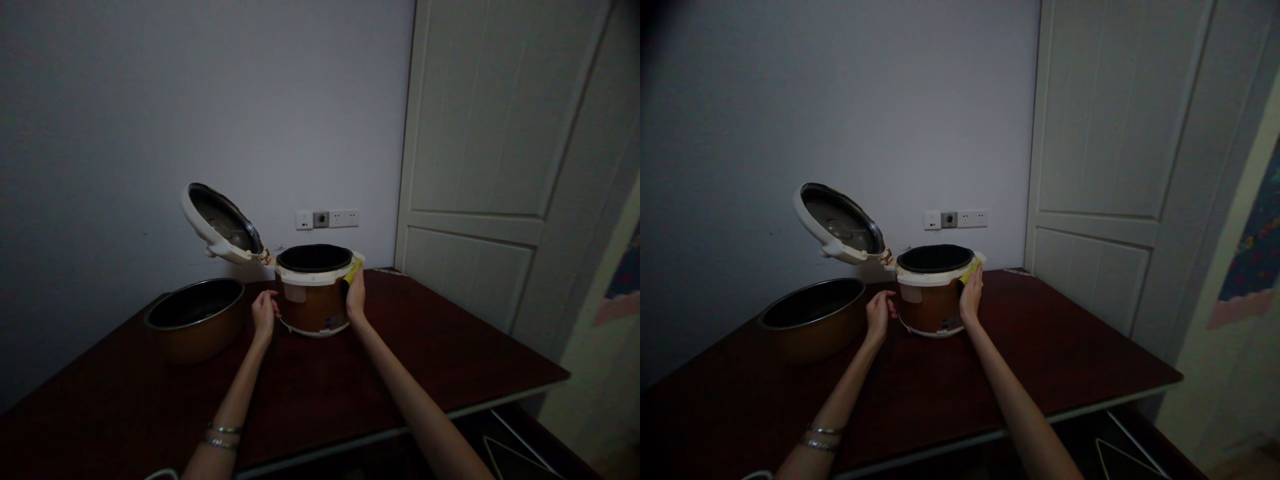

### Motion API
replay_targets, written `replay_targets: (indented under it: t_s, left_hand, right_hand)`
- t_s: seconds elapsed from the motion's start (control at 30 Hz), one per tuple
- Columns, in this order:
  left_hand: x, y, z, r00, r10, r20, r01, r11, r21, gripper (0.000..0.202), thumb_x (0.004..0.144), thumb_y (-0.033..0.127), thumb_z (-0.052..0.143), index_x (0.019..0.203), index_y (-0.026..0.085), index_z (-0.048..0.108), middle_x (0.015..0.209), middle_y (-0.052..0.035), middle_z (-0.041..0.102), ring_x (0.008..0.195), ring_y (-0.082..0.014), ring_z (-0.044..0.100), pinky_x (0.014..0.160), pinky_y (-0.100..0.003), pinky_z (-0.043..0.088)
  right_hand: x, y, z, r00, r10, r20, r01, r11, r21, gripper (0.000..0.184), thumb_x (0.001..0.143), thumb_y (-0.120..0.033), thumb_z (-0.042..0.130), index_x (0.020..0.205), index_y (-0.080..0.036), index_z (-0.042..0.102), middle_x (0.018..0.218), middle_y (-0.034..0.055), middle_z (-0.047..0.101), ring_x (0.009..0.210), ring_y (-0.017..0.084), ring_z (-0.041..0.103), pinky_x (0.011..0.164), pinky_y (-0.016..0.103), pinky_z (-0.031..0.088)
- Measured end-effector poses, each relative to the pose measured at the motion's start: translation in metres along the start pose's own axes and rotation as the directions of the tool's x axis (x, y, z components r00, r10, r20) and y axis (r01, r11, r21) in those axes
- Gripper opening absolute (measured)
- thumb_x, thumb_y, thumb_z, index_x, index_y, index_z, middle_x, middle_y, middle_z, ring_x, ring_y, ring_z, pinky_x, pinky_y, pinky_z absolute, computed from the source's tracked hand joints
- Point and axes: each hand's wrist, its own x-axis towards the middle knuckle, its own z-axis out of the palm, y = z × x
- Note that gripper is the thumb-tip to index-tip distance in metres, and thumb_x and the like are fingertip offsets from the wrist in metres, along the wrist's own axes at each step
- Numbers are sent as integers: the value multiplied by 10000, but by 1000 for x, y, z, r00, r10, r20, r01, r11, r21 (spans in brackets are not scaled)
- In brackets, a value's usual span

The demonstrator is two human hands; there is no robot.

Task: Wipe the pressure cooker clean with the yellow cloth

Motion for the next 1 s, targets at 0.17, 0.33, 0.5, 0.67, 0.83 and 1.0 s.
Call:
replay_targets:
  t_s: [0.17,0.33,0.5,0.67,0.83,1.0]
  left_hand:
    - [-4,2,1,999,17,36,-17,1000,15,416,775,464,486,982,125,610,415,98,417,314,-78,387,335,-182,317]
    - [-10,4,5,978,46,204,-54,998,30,725,778,544,532,1333,83,468,443,97,458,318,-71,382,336,-182,305]
    - [-12,-1,6,964,45,261,-61,997,53,792,789,536,542,1417,90,357,436,105,443,311,-66,349,318,-174,290]
    - [-11,-2,5,964,41,261,-64,995,82,810,788,558,538,1413,74,361,402,104,433,304,-67,345,312,-169,284]
    - [-12,-3,6,965,51,258,-78,992,95,790,805,549,529,1420,86,352,394,104,416,315,-74,343,323,-175,300]
    - [-14,-2,7,964,59,261,-90,990,109,787,814,546,516,1425,84,340,389,105,402,319,-78,339,324,-179,299]
  right_hand:
    - [-19,-2,11,985,-51,-166,34,994,-108,651,926,-484,136,1503,-183,139,1564,5,134,1437,159,101,1164,343,78]
    - [-25,17,7,981,85,-176,-104,989,-104,668,914,-492,137,1496,-167,180,1552,15,186,1429,154,149,1163,327,97]
    - [-24,34,1,973,157,-169,-170,984,-62,666,903,-469,148,1471,-140,259,1524,58,274,1413,169,214,1155,357,143]
    - [-26,25,7,976,89,-198,-100,994,-48,669,915,-469,134,1474,-118,238,1534,86,243,1418,192,195,1154,401,140]
    - [-40,-5,20,961,-237,-143,202,954,-223,666,948,-486,186,1495,-109,142,1560,123,123,1438,211,90,1156,451,103]
    - [-60,-3,19,903,-430,14,392,808,-440,645,972,-422,224,1501,-122,10,1565,148,45,1440,236,37,1140,510,142]
